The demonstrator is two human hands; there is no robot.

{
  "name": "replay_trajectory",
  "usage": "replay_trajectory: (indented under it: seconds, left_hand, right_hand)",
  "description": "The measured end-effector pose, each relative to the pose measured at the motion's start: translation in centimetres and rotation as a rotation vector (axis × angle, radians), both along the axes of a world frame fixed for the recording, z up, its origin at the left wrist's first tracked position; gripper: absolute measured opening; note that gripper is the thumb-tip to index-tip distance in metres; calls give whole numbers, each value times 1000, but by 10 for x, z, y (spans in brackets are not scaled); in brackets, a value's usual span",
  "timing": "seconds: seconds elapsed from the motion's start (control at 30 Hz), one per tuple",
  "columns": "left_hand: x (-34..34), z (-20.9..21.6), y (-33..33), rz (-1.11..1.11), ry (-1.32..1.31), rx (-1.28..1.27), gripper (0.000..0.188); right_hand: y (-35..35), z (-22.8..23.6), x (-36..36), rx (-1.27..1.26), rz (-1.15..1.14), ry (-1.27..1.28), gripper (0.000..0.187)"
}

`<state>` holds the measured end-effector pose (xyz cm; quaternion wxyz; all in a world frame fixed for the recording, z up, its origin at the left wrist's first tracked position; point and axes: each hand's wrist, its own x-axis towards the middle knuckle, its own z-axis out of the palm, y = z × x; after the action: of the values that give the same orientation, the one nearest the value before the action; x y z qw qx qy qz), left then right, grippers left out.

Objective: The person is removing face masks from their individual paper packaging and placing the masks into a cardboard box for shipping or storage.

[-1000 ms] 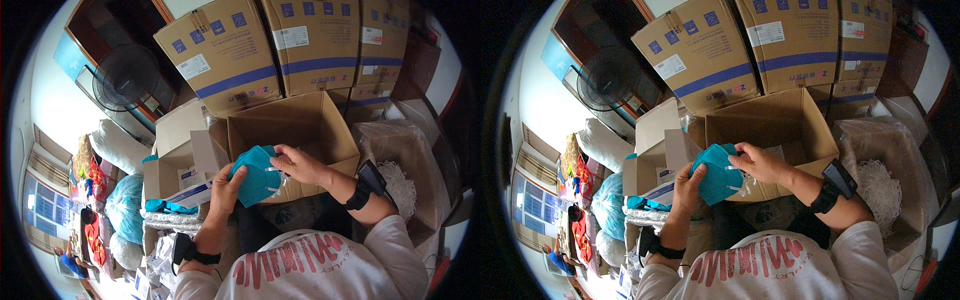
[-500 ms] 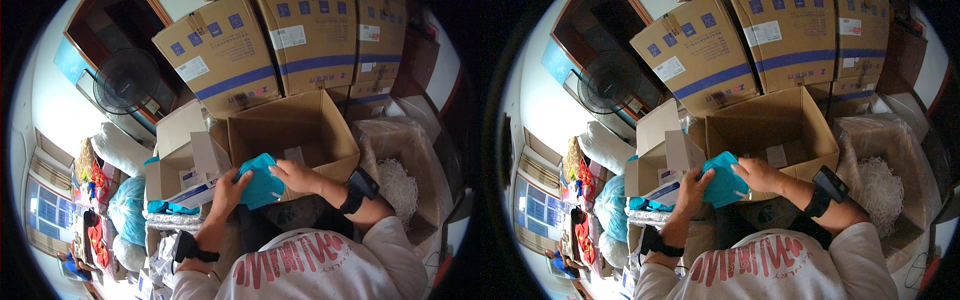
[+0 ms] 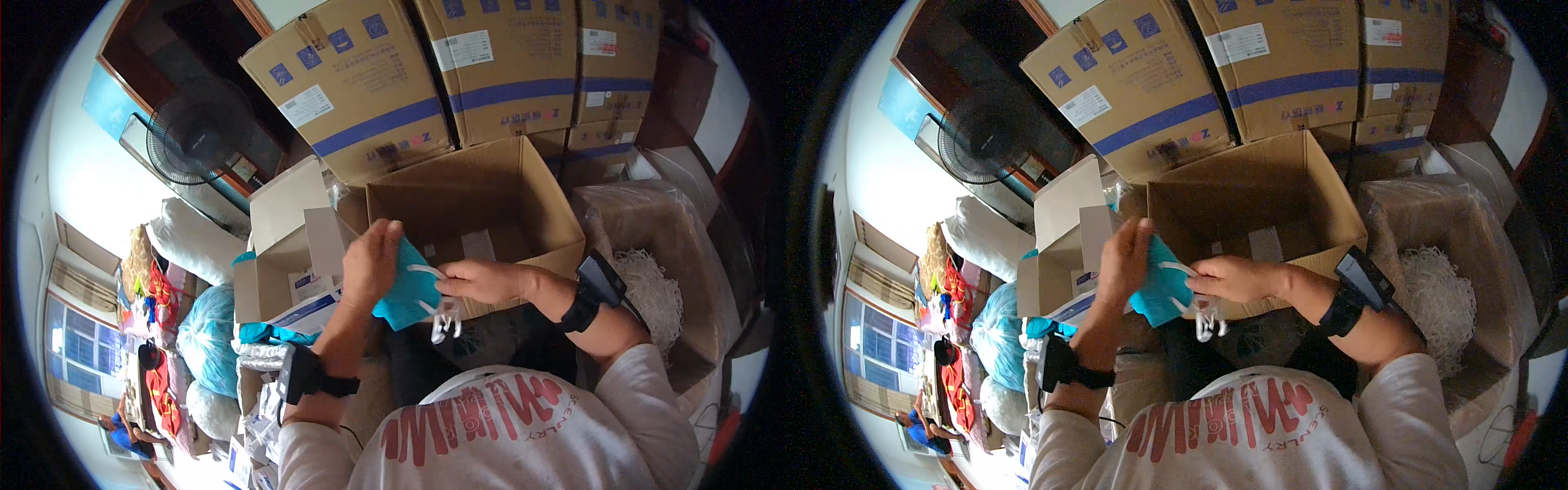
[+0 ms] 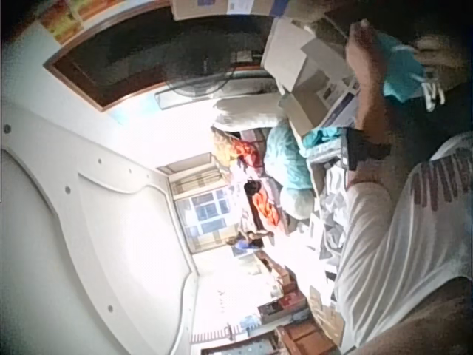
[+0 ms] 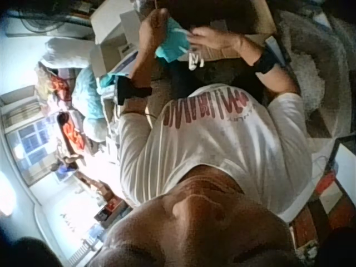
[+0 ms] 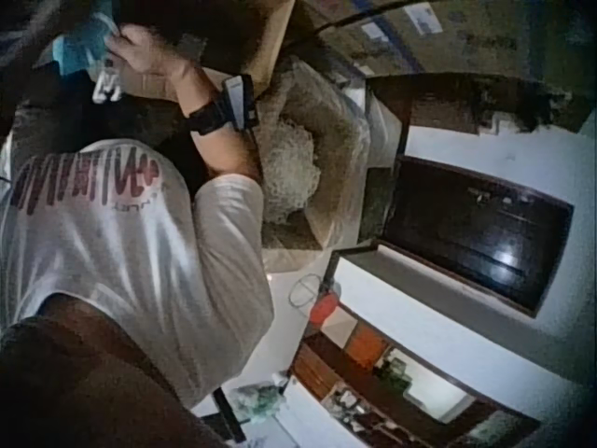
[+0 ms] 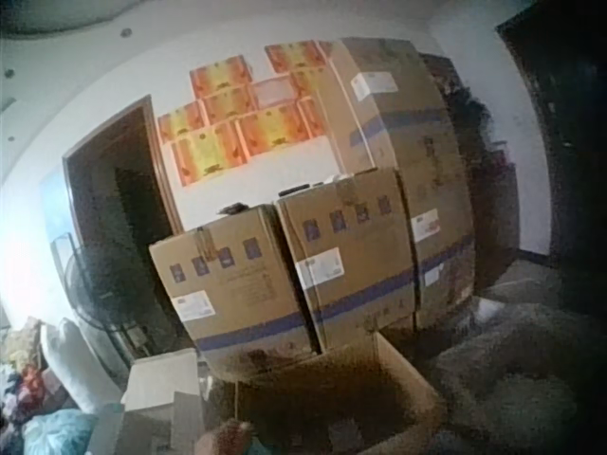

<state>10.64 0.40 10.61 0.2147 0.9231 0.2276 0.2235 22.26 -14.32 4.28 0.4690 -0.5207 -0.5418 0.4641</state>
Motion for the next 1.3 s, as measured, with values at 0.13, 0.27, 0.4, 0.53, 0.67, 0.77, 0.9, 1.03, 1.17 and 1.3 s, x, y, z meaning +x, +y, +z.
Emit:
replay_trajectory:
  seconds: [0.13,0.27,0.4,0.53,0.67,0.77,0.9,1.03,1.17,1.3]
  left_hand:
    - [-12,3,32,55,-175,-283,41]
    - [-27,6,55,71,-232,-300,42]
    - [-37,18,55,163,-209,-311,40]
    - [-35,21,51,61,-216,-226,37]
    - [-27,27,38,-58,-182,-200,35]
    - [-25,30,31,-73,-151,-213,33]
    - [-27,38,26,-140,-102,-217,30]
    - [-40,34,39,-188,-41,-182,26]
    - [-54,33,53,-107,-16,-182,23]
    - [-63,34,62,-54,-16,-228,23]
  right_hand:
    - [-7,-1,12,-20,130,-30,27]
    - [-10,8,19,-170,87,175,28]
    - [-6,13,24,-318,52,145,39]
    - [8,23,21,-119,102,-45,54]
    - [37,32,5,251,32,-276,63]
    - [47,50,-15,283,194,-108,43]
    - [55,48,-13,102,245,-123,28]
    - [48,59,3,26,240,-257,22]
    - [40,53,28,-87,269,-200,25]
    - [30,45,37,-136,173,-2,28]
